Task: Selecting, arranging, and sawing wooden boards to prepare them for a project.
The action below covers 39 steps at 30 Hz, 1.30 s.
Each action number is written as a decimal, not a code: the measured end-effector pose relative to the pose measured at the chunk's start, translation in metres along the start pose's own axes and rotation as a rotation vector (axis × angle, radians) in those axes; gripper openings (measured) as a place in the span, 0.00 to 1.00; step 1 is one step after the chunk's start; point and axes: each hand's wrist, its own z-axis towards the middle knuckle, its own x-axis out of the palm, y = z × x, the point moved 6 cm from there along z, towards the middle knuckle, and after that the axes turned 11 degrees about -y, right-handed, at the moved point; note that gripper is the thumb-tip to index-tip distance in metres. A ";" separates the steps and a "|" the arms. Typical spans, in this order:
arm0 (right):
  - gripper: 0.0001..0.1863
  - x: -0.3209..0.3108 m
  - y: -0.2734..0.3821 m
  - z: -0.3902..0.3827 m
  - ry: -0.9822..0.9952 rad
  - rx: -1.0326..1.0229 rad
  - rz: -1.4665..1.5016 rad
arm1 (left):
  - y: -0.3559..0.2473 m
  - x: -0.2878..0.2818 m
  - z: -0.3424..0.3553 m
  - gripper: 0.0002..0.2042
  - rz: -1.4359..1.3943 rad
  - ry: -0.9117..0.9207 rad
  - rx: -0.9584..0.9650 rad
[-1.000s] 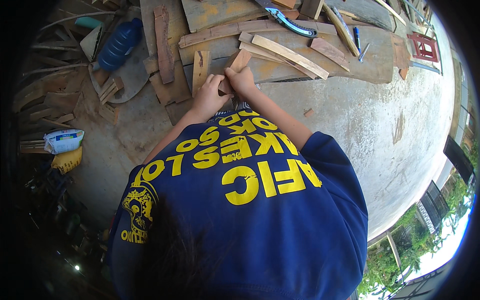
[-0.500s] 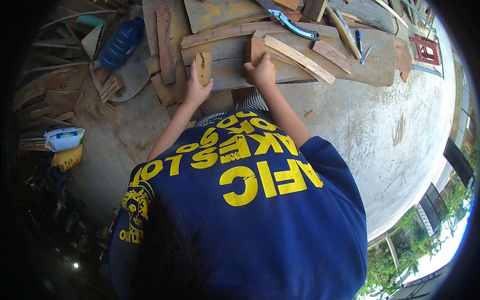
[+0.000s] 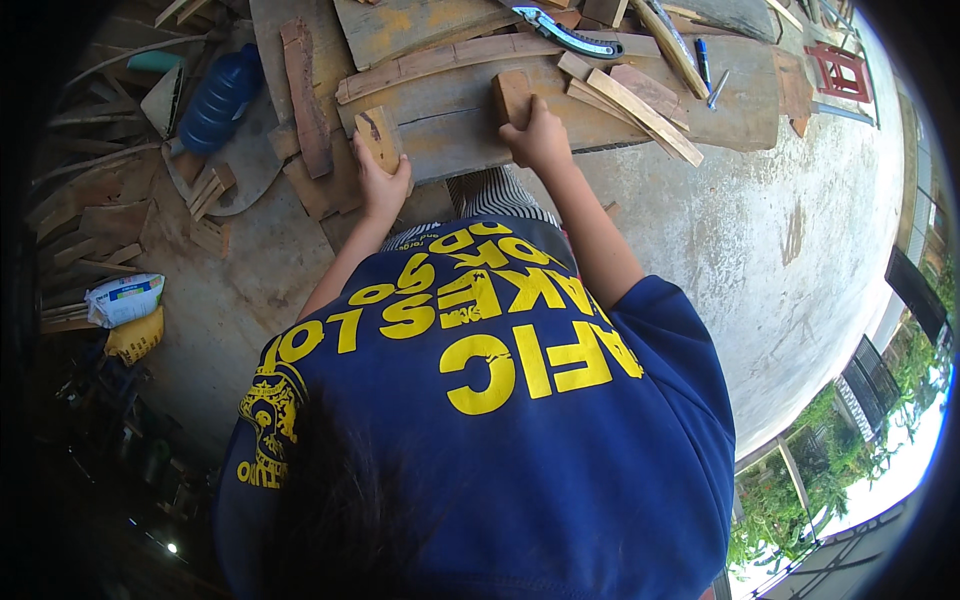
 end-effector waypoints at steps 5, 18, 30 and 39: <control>0.39 0.025 0.018 -0.018 0.107 0.048 0.065 | 0.001 0.003 0.003 0.43 0.067 0.017 -0.007; 0.23 -0.049 -0.087 0.055 -0.348 -0.195 0.049 | 0.004 -0.001 0.002 0.50 0.107 0.130 -0.210; 0.24 -0.086 -0.067 0.068 -0.347 -0.449 -0.147 | -0.011 -0.023 -0.005 0.49 0.068 0.139 -0.263; 0.25 -0.016 0.142 -0.027 -0.059 -1.005 -0.090 | -0.003 -0.040 0.014 0.35 0.028 0.002 -0.118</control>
